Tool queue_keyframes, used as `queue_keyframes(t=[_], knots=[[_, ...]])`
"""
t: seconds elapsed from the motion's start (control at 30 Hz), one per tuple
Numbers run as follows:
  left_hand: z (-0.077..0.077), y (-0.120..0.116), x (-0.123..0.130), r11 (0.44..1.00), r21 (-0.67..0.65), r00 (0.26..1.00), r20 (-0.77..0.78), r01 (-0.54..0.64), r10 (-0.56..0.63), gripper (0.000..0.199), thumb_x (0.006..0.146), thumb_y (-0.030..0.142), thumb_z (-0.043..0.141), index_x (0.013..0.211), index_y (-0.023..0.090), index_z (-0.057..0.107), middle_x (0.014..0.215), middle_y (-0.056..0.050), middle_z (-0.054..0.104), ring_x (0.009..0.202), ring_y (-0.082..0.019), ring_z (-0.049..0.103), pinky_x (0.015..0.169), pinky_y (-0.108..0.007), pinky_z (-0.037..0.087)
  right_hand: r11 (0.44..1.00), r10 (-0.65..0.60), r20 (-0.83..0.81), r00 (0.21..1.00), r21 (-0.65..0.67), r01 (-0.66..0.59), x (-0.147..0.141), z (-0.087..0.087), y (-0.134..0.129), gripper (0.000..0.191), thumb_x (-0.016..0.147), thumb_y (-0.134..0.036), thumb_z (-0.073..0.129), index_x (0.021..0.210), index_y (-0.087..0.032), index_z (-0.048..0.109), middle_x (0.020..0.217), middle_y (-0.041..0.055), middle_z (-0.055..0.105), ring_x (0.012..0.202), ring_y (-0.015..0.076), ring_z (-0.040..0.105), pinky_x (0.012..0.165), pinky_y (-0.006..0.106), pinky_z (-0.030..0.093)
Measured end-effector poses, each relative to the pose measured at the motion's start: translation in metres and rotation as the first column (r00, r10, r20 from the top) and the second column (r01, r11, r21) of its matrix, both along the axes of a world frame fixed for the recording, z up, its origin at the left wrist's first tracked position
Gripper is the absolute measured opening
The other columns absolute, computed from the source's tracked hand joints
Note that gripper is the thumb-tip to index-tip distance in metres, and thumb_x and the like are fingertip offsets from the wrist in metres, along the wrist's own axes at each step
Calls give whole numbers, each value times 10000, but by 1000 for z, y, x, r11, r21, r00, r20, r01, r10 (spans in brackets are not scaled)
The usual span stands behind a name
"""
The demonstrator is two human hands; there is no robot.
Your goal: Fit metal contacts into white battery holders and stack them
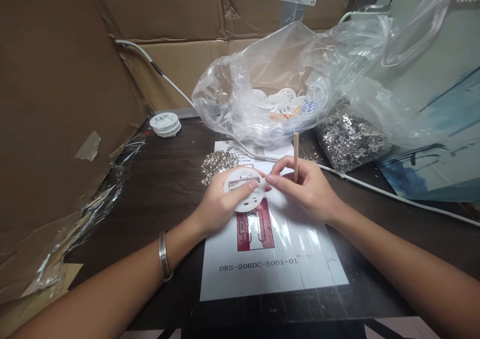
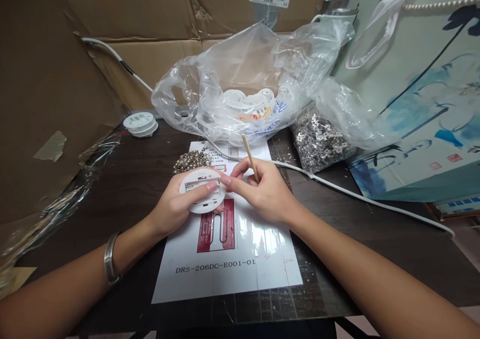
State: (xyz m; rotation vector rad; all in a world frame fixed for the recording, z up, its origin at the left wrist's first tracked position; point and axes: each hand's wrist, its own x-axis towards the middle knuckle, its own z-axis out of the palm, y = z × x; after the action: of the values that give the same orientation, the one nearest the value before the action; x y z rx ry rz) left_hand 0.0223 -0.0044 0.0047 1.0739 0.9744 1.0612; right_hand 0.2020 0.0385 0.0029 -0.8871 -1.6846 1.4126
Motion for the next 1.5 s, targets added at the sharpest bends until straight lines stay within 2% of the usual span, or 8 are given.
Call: queue_keyframes(t=[0.1,0.27,0.37,0.5,0.73,1.07,1.3,1.5], knots=[[0,-1,-1,1000,-17,1000,16,12,-11,209,828,257,665,958,97,632,809,-83,728,572,-153,699,536,-197,570,999,-29,-98,995,-32,26,6,1,2,390,873,-455,567,634,-147,571,526,-22,454,440,65,360,428,219,278],[0,-1,-1,996,-70,997,54,63,-60,255,873,292,603,1045,104,610,765,-89,725,572,-171,706,558,-211,573,992,-122,-199,972,-65,111,11,3,0,456,933,-477,483,683,-144,669,643,36,576,619,114,576,615,241,468],[-1,-2,-1,996,-59,996,52,74,-71,304,877,312,600,1102,107,602,730,-71,710,574,-175,703,559,-229,582,988,-100,-265,959,-141,64,10,2,-3,332,881,-446,608,710,-168,672,641,20,606,557,109,583,510,221,474],[0,-3,-1,999,5,999,-3,36,-36,267,805,294,701,989,107,648,797,-76,710,622,-168,697,565,-234,600,986,-39,-348,937,-165,-20,8,0,-4,180,831,-368,694,774,-197,685,710,13,661,589,112,618,467,193,491],[2,-5,1,1000,0,1000,10,-23,23,208,754,248,750,905,132,665,730,-13,675,541,-117,649,473,-201,593,987,-28,-378,926,-156,-33,9,-4,-5,161,854,-340,673,789,-193,680,706,34,697,588,119,645,458,172,491],[4,-4,1,1000,-3,1000,-19,6,-6,234,764,277,733,926,120,670,792,-65,719,540,-128,655,484,-208,588,995,3,-309,951,-96,-34,6,-7,-2,158,873,-312,644,818,-167,676,636,26,671,570,118,642,445,173,492],[1,-3,-3,998,59,996,-87,-31,37,246,766,302,721,929,124,673,813,-81,730,526,-149,662,482,-236,566,992,-51,-330,942,-129,8,7,-2,-5,222,864,-387,643,816,-171,660,778,60,721,605,158,681,434,218,508],[1,-3,-2,996,82,995,-87,-34,41,220,765,298,727,898,129,685,703,-35,686,523,-141,651,467,-215,543,999,-47,-242,969,-5,47,6,3,-9,207,892,-345,610,809,-165,670,783,61,716,605,141,675,433,206,497]])
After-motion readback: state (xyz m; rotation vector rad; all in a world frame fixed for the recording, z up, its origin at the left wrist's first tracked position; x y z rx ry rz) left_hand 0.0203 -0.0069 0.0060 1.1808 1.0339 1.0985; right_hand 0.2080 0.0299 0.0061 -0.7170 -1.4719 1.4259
